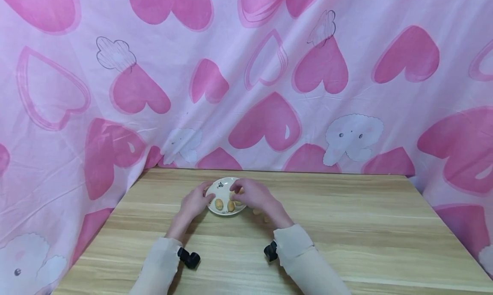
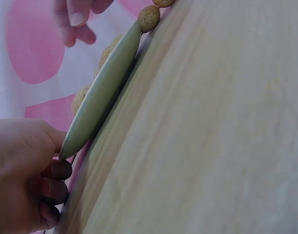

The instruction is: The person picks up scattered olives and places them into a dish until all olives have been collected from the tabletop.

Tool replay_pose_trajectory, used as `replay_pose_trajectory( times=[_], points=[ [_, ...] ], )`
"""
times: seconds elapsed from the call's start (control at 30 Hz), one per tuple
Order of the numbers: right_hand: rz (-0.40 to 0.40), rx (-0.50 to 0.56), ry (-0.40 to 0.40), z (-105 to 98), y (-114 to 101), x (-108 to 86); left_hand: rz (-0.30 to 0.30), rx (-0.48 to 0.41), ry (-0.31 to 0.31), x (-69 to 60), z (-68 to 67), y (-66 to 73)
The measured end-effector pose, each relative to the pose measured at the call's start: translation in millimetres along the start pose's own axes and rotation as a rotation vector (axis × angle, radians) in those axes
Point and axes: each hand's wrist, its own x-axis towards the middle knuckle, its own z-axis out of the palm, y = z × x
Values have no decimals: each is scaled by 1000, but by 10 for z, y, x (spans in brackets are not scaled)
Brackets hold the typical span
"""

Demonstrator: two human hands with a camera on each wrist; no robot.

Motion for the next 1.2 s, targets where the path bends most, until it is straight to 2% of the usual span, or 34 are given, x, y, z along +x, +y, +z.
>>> replay_pose_trajectory(
  times=[0.17, 0.37, 0.63, 0.83, 0.97, 1.2],
  points=[
    [67, 65, 19, -73, 67, -101, -4, 4, -3, 4, 1, 5],
    [105, 138, 53, -62, 197, -166, 3, 17, 1, 1, -8, -3],
    [212, 216, 102, -71, 380, -242, 0, 13, 1, -7, -16, 15],
    [223, 296, 95, -56, 520, -312, 2, 10, -9, 5, -4, 24],
    [206, 366, 53, -18, 597, -321, -6, -6, -18, 8, 2, 8],
    [169, 401, 2, 18, 701, -321, 11, -3, -14, 11, 7, -8]
  ],
)
